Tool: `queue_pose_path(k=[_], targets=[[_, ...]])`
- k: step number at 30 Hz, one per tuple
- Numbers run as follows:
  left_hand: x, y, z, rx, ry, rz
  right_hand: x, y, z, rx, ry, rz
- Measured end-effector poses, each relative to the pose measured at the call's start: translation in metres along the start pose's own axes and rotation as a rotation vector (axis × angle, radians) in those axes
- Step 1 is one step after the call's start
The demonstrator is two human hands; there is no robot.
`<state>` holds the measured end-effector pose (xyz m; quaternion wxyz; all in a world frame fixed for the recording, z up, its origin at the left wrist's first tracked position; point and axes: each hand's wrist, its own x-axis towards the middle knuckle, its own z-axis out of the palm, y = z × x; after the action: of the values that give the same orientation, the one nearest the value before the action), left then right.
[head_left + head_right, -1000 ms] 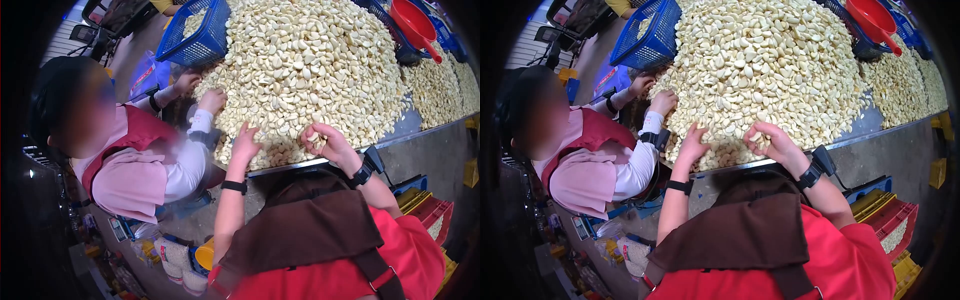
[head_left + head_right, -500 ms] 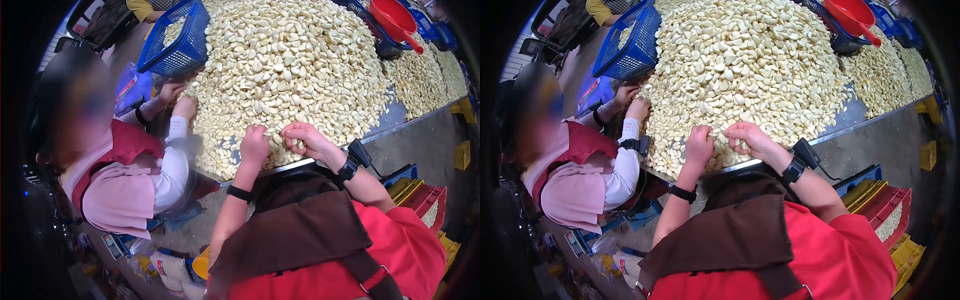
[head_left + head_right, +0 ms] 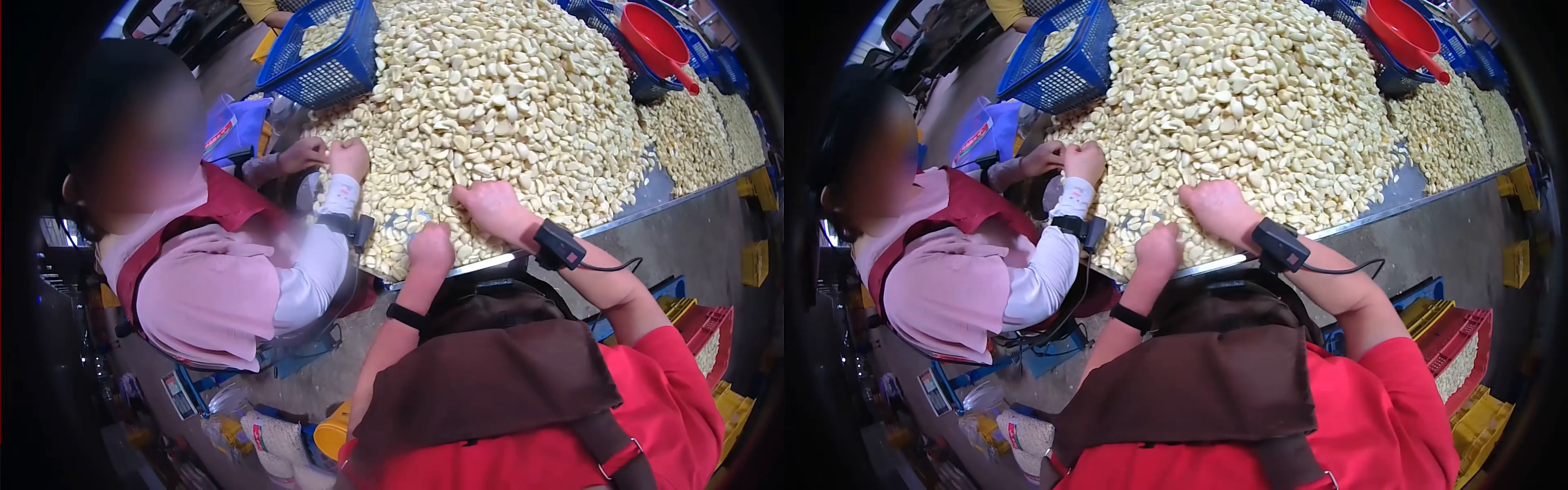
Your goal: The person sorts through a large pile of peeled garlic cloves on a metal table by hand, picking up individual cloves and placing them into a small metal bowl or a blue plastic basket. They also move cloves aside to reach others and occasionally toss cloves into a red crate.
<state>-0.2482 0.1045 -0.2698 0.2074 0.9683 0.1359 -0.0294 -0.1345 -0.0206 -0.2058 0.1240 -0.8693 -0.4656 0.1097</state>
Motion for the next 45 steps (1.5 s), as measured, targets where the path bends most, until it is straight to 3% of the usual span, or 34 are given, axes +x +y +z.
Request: queue_pose_path(k=[2, 5, 8, 10, 14, 20, 22, 24, 26, 27, 32, 35, 38, 40, 41, 42, 43, 44, 45], targets=[[-0.002, -0.017, 0.000, 0.258, -0.189, -0.156, 0.002, -0.001, -0.005, 0.097, -0.054, 0.041], [-0.009, -0.008, -0.016, 0.144, -0.099, -0.103, 0.001, -0.007, -0.005, -0.053, -0.006, 0.069], [-0.008, 0.001, -0.037, 0.087, -0.074, -0.111, 0.000, -0.015, -0.011, 0.077, -0.219, 0.190], [-0.003, -0.018, -0.040, 0.241, 0.004, -0.301, -0.001, -0.010, -0.015, 0.139, -0.202, 0.220], [0.000, -0.059, -0.045, 0.349, -0.202, -0.483, -0.004, 0.007, -0.014, 0.283, 0.054, 0.247], [0.000, -0.063, -0.032, 0.445, -0.188, -0.397, -0.021, 0.023, -0.007, 0.629, 0.152, 0.196], [-0.002, -0.070, -0.030, 0.414, -0.163, -0.366, -0.035, 0.032, -0.006, 1.143, -0.034, 0.344], [-0.002, -0.070, -0.035, 0.331, -0.175, -0.373, -0.047, 0.040, -0.003, 1.258, 0.032, 0.299], [-0.002, -0.077, -0.032, 0.336, -0.174, -0.371, -0.067, 0.048, -0.010, 1.591, -0.157, 0.474], [0.001, -0.075, -0.035, 0.314, -0.246, -0.377, -0.074, 0.053, -0.003, 1.721, -0.161, 0.457], [-0.003, -0.065, -0.029, 0.443, -0.191, -0.387, -0.092, 0.071, 0.001, 1.887, -0.138, 0.476], [-0.008, -0.074, -0.024, 0.445, -0.156, -0.291, -0.090, 0.072, 0.004, 1.942, -0.141, 0.482], [-0.005, -0.069, -0.034, 0.428, -0.228, -0.320, -0.066, 0.067, 0.008, 1.847, -0.244, 0.433], [-0.003, -0.066, -0.042, 0.322, -0.253, -0.396, -0.035, 0.048, 0.010, 0.947, 0.134, 0.010], [-0.003, -0.066, -0.042, 0.325, -0.248, -0.396, -0.020, 0.036, -0.003, 0.718, 0.141, -0.036], [-0.003, -0.067, -0.040, 0.148, -0.034, -0.417, -0.005, 0.024, -0.017, 0.487, 0.150, -0.079], [-0.005, -0.064, -0.041, -0.030, 0.177, -0.431, 0.011, 0.017, -0.019, 0.487, 0.154, -0.082], [-0.007, -0.061, -0.040, -0.027, 0.182, -0.432, 0.027, 0.012, -0.016, 0.251, 0.086, -0.148], [-0.008, -0.051, -0.042, -0.291, 0.243, -0.437, 0.040, 0.006, -0.010, 0.011, 0.019, -0.214]])
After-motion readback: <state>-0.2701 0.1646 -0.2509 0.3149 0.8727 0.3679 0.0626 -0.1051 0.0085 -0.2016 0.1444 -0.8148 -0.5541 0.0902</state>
